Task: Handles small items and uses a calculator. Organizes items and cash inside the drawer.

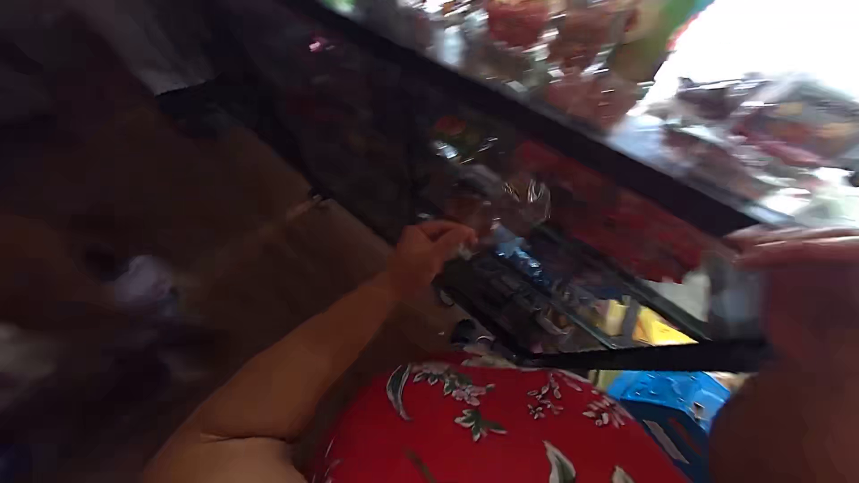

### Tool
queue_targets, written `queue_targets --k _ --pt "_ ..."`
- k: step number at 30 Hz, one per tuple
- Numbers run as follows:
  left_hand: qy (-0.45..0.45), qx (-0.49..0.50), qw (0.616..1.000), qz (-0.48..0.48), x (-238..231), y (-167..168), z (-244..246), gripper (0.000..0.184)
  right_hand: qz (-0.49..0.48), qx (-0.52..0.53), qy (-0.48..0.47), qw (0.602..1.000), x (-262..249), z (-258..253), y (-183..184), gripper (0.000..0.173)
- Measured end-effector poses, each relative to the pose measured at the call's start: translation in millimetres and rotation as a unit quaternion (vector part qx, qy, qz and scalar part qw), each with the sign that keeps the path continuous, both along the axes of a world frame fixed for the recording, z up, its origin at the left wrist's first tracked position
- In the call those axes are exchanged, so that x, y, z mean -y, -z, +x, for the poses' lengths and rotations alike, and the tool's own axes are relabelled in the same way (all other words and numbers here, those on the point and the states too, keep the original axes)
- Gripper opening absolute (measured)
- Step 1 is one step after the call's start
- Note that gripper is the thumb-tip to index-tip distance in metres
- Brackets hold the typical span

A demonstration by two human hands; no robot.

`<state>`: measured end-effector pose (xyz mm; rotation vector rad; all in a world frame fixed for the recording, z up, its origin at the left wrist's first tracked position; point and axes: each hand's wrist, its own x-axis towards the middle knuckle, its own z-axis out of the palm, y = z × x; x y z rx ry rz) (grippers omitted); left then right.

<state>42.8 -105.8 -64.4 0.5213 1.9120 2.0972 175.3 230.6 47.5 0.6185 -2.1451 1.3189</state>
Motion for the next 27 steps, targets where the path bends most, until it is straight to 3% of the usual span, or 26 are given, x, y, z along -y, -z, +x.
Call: queue_targets --k 2,4,5,7,10,14,17,22,25,27 --pt "-0.022 0.099 0.994 -0.050 72 29 30 0.018 -0.026 0.189 -0.095 0.977 81 -42 66 0.052" --pt "-0.054 0.138 0.982 -0.118 142 38 59 0.020 -0.017 0.341 -0.181 0.922 179 -82 118 0.095" --pt "-0.072 0.141 0.976 -0.147 175 41 72 0.022 -0.005 0.392 -0.228 0.891 228 -96 136 0.106" --pt "-0.092 0.137 0.968 -0.191 235 43 97 0.028 0.032 0.441 -0.319 0.839 318 -115 157 0.110" --pt "-0.159 0.117 0.962 -0.190 306 46 128 0.029 0.044 0.429 -0.402 0.808 425 -132 169 0.093" --pt "-0.296 0.117 0.934 -0.164 379 51 163 0.029 -0.043 0.486 -0.460 0.742 527 -152 166 0.051" --pt "-0.379 0.112 0.899 -0.186 419 66 180 0.030 -0.038 0.501 -0.505 0.702 585 -174 163 0.014" --pt "-0.447 0.140 0.872 -0.143 466 93 148 0.032 -0.001 0.510 -0.551 0.661 668 -235 165 0.013" --pt "-0.449 0.119 0.872 -0.157 499 108 94 0.032 -0.025 0.562 -0.558 0.610 709 -295 173 0.012" --pt "-0.440 0.107 0.872 -0.186 524 114 48 0.034 0.015 0.566 -0.577 0.589 735 -346 178 0.013"
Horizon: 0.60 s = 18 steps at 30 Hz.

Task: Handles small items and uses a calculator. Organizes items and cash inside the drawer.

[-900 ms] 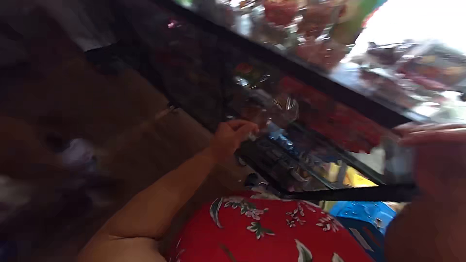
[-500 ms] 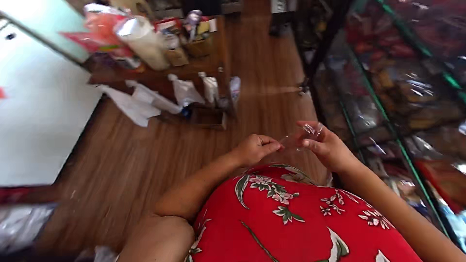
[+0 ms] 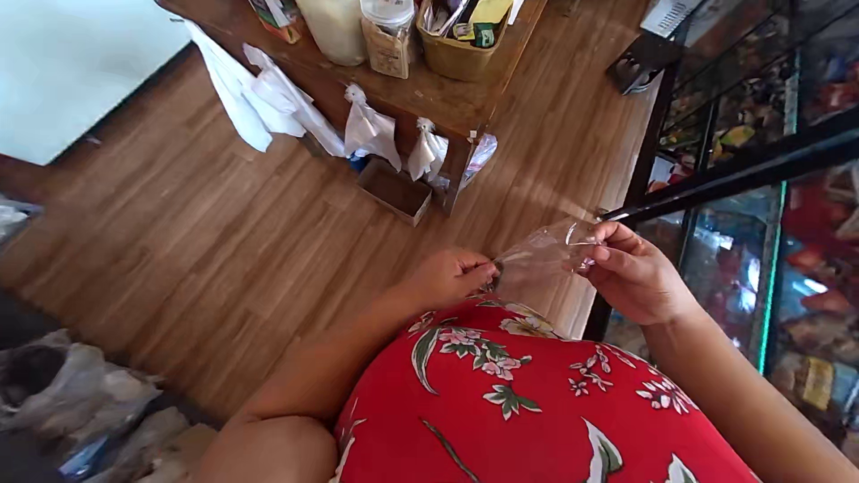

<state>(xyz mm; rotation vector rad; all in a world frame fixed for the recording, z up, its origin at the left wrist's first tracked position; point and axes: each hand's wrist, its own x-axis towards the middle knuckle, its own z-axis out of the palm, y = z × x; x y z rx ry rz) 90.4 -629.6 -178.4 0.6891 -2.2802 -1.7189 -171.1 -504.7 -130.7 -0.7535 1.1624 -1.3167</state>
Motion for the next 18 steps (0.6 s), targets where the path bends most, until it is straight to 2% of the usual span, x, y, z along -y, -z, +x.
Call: queue_targets --k 2,5,8,10,15,18 --pt "-0.010 0.000 0.999 -0.034 29 1 -54 0.033 0.021 -0.058 -0.045 0.997 32 -57 -4 0.024" --pt "-0.034 -0.032 0.992 -0.115 70 -2 -127 0.025 0.046 -0.131 -0.062 0.988 76 -130 -18 0.037" --pt "-0.057 -0.101 0.966 -0.231 118 -6 -193 0.022 0.041 -0.191 -0.065 0.979 122 -198 -36 0.033" --pt "-0.072 -0.099 0.953 -0.276 147 -12 -226 0.022 0.044 -0.226 -0.066 0.971 154 -237 -44 0.027" --pt "-0.071 -0.077 0.941 -0.322 223 -18 -309 0.023 0.067 -0.258 -0.061 0.962 236 -322 -47 0.020" --pt "-0.073 -0.091 0.939 -0.324 283 -18 -371 0.024 0.026 -0.274 -0.082 0.958 284 -380 -47 0.022"
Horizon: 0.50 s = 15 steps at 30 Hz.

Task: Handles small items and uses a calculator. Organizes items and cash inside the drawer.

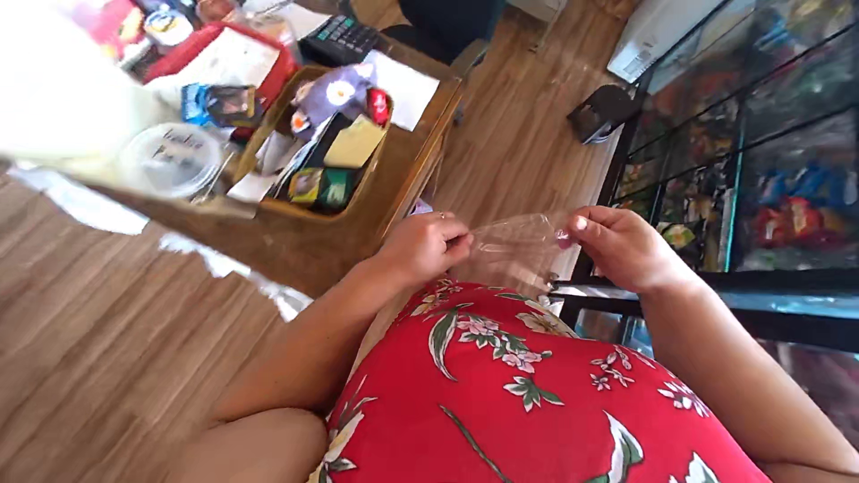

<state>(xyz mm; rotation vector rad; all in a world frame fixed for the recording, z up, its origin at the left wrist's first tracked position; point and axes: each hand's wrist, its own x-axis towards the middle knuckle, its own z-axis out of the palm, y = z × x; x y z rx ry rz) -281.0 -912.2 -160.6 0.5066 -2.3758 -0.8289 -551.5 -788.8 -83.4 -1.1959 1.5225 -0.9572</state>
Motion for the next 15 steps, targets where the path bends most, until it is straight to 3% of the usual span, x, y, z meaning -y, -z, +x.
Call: queue_targets --k 2,5,7,8,11,15 --pt "0.001 -0.021 1.000 0.007 45 2 -48 0.024 -0.036 -0.002 -0.005 0.999 32 -41 0 0.032" --pt "0.027 -0.016 0.999 0.025 107 -3 -126 0.021 -0.064 -0.016 0.071 0.995 80 -97 -9 0.008" --pt "0.066 0.050 0.995 0.053 144 -19 -175 0.021 -0.073 -0.066 0.104 0.990 105 -136 -21 0.007" --pt "0.080 0.086 0.991 0.070 162 -29 -199 0.029 -0.072 -0.102 0.109 0.986 117 -155 -25 0.007" --pt "0.110 0.058 0.987 0.097 211 -51 -272 0.048 -0.061 -0.177 0.085 0.979 150 -211 -25 0.006" --pt "0.213 0.067 0.941 0.256 259 -69 -375 0.030 -0.094 -0.149 0.002 0.984 209 -283 -11 0.007"
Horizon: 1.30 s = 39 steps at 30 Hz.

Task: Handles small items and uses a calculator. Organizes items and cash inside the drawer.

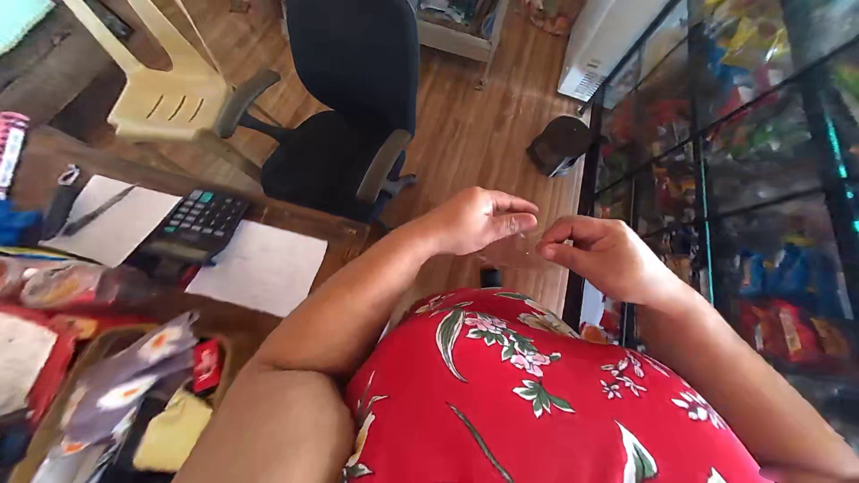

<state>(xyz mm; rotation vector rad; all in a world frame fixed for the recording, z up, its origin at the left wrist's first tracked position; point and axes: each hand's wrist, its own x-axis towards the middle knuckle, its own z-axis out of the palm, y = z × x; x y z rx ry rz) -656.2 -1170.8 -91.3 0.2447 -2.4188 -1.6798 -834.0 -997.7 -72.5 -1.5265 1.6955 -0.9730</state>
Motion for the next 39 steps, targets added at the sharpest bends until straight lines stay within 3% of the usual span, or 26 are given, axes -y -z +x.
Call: queue_targets --k 3,6,8,11,14,18,20,21,23,25,27,29,33,37,39 --pt "-0.025 0.047 0.987 0.150 30 14 -53 0.017 0.007 0.010 -0.047 0.999 54 -64 11 0.007" --pt "-0.182 0.016 0.949 0.257 46 33 -70 0.015 0.083 0.061 -0.060 0.993 113 -106 14 0.008" --pt "-0.285 0.002 0.924 0.256 54 39 -68 0.016 0.141 0.087 -0.074 0.983 157 -116 15 0.007" --pt "-0.415 -0.026 0.883 0.218 65 43 -51 0.018 0.201 0.135 -0.112 0.964 221 -107 23 0.004" --pt "-0.541 -0.064 0.819 0.184 74 47 -36 0.019 0.201 0.169 -0.149 0.953 275 -82 35 0.010" --pt "-0.642 -0.083 0.743 0.170 101 51 -7 0.020 0.133 0.141 -0.234 0.953 340 -36 49 0.007" --pt "-0.674 -0.071 0.712 0.185 112 46 13 0.020 0.008 0.026 -0.316 0.948 365 -17 47 0.028" --pt "-0.688 -0.063 0.696 0.194 117 43 22 0.020 -0.088 -0.043 -0.374 0.922 379 -9 46 0.041" --pt "-0.719 -0.056 0.661 0.206 121 42 39 0.020 -0.263 -0.118 -0.471 0.834 402 13 49 0.047" --pt "-0.750 -0.054 0.627 0.204 117 41 47 0.021 -0.319 -0.130 -0.556 0.757 411 41 58 0.049" --pt "-0.779 -0.052 0.591 0.203 112 42 49 0.021 -0.316 -0.119 -0.615 0.713 417 65 73 0.054" --pt "-0.816 -0.054 0.535 0.212 103 44 49 0.021 -0.338 -0.079 -0.644 0.682 428 87 89 0.045" --pt "-0.892 -0.076 0.384 0.224 79 46 36 0.020 -0.339 0.021 -0.716 0.610 443 131 105 0.029" --pt "-0.957 -0.073 0.221 0.174 68 50 1 0.021 -0.244 0.100 -0.811 0.522 448 163 114 0.019" --pt "-0.978 -0.034 0.137 0.155 58 50 -21 0.026 -0.181 0.091 -0.848 0.489 449 177 117 0.018"
